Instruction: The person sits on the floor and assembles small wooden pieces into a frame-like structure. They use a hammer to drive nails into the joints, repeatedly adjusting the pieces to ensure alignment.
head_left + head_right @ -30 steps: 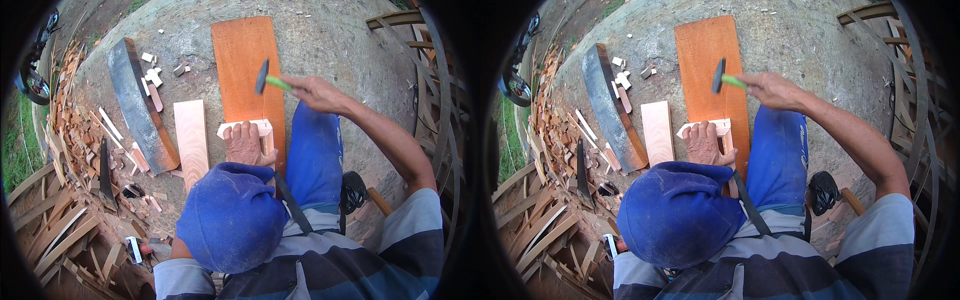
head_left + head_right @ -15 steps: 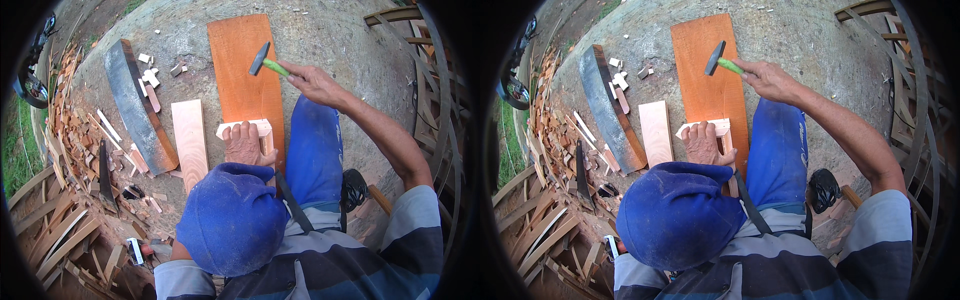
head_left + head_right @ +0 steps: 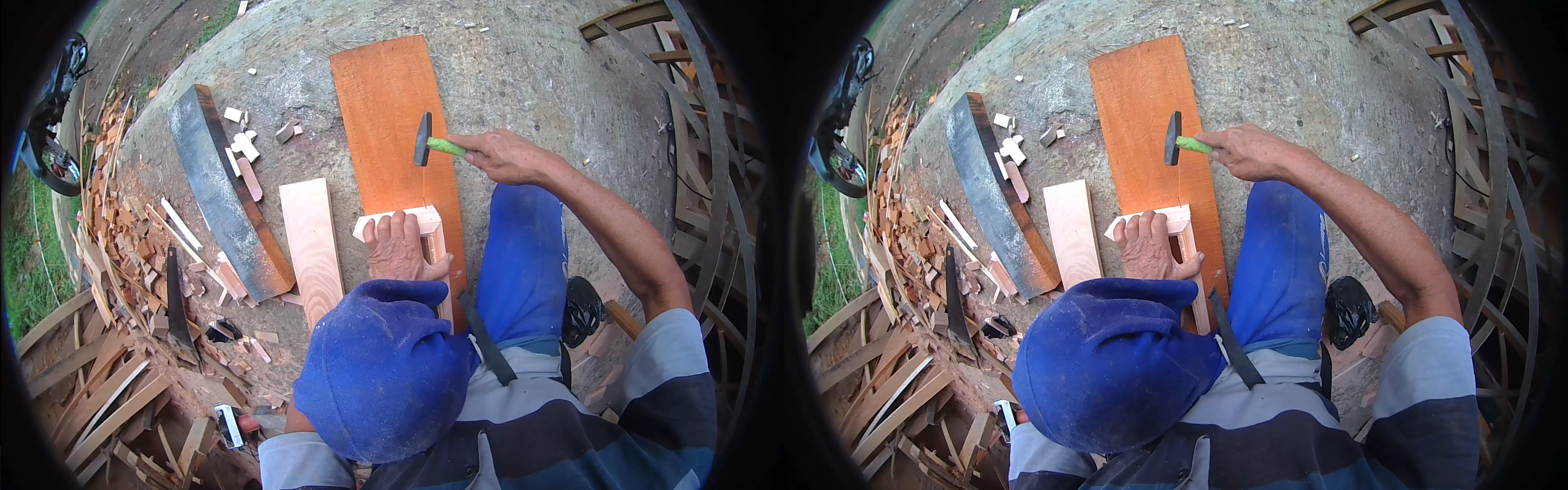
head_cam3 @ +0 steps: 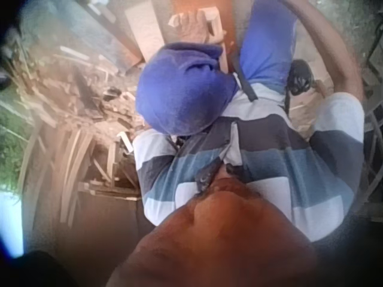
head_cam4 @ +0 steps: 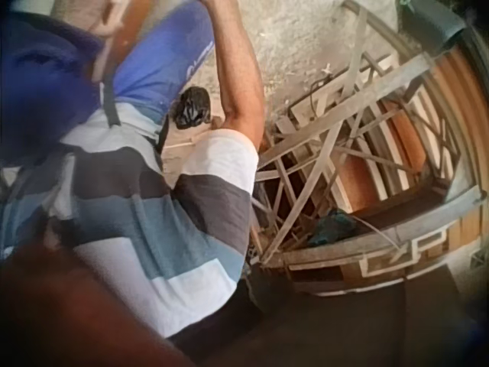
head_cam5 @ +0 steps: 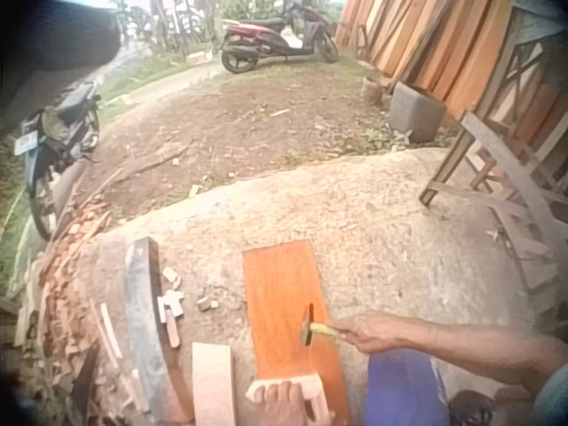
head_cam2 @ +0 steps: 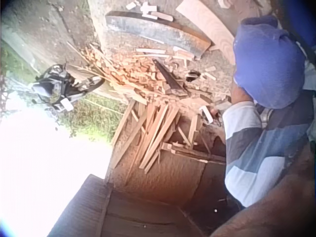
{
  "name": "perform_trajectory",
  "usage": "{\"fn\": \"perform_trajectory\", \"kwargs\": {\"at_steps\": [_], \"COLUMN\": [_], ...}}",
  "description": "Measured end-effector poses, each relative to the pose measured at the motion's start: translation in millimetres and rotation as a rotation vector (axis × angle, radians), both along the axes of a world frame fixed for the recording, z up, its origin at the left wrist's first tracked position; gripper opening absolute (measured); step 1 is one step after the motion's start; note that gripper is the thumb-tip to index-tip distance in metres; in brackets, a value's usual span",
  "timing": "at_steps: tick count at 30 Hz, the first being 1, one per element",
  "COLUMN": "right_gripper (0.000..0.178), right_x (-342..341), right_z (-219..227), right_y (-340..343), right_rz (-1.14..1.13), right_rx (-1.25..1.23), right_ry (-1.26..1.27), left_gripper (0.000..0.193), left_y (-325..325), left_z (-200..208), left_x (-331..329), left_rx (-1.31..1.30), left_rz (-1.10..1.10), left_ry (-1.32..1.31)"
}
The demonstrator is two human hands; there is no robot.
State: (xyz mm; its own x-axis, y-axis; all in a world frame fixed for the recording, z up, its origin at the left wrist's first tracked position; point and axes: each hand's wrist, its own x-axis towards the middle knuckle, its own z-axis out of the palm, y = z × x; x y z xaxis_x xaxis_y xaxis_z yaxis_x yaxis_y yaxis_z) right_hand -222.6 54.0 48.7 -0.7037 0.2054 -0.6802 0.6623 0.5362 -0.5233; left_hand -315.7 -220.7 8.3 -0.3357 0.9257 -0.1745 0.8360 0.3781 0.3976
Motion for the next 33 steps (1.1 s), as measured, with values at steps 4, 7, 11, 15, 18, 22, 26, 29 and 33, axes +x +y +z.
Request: {"fn": "perform_trajectory", "kwargs": {"at_steps": [4,7,11,15,18,22,26,29,33], "right_gripper": [0.046,0.047,0.046,0.044,0.044,0.045,0.046,0.043,0.040], "right_x": [19.6,30.5,30.1,23.6,21.1,25.0,30.3,28.3,27.6], "right_z": [-15.0,-21.5,-17.0,-3.1,5.5,4.2,-12.2,-29.7,-44.1], "right_y": [-12.6,-14.2,-8.6,-14.2,-13.8,-1.6,-3.8,-11.2,-16.1], "right_rz": [0.023,-0.043,-0.073,-0.027,0.231,0.061,0.012,-0.034,-0.092], "right_rx": [-0.035,-0.072,-0.169,-0.104,-0.083,-0.115,-0.078,-0.024,-0.056], "right_ry": [0.095,0.119,0.084,0.154,0.182,0.001,0.066,0.050,0.041], "left_gripper": [0.087,0.088,0.088,0.088,0.088,0.089,0.084,0.066,0.057], "left_y": [1.5,2.0,3.6,4.2,5.1,2.9,2.9,-1.9,-19.3], "left_z": [2.4,3.1,2.6,0.6,-0.2,2.1,9.2,17.2,28.3], "left_x": [1.4,1.8,2.4,3.8,2.9,4.1,-3.8,-20.9,-32.8], "left_rx": [0.025,0.003,-0.015,-0.006,0.024,0.014,-0.012,0.115,0.025], "left_rz": [0.001,-0.005,-0.015,0.011,0.011,-0.001,-0.055,-0.135,-0.202], "left_ry": [0.002,0.017,0.024,0.032,0.038,0.049,-0.023,-0.072,-0.272]}}
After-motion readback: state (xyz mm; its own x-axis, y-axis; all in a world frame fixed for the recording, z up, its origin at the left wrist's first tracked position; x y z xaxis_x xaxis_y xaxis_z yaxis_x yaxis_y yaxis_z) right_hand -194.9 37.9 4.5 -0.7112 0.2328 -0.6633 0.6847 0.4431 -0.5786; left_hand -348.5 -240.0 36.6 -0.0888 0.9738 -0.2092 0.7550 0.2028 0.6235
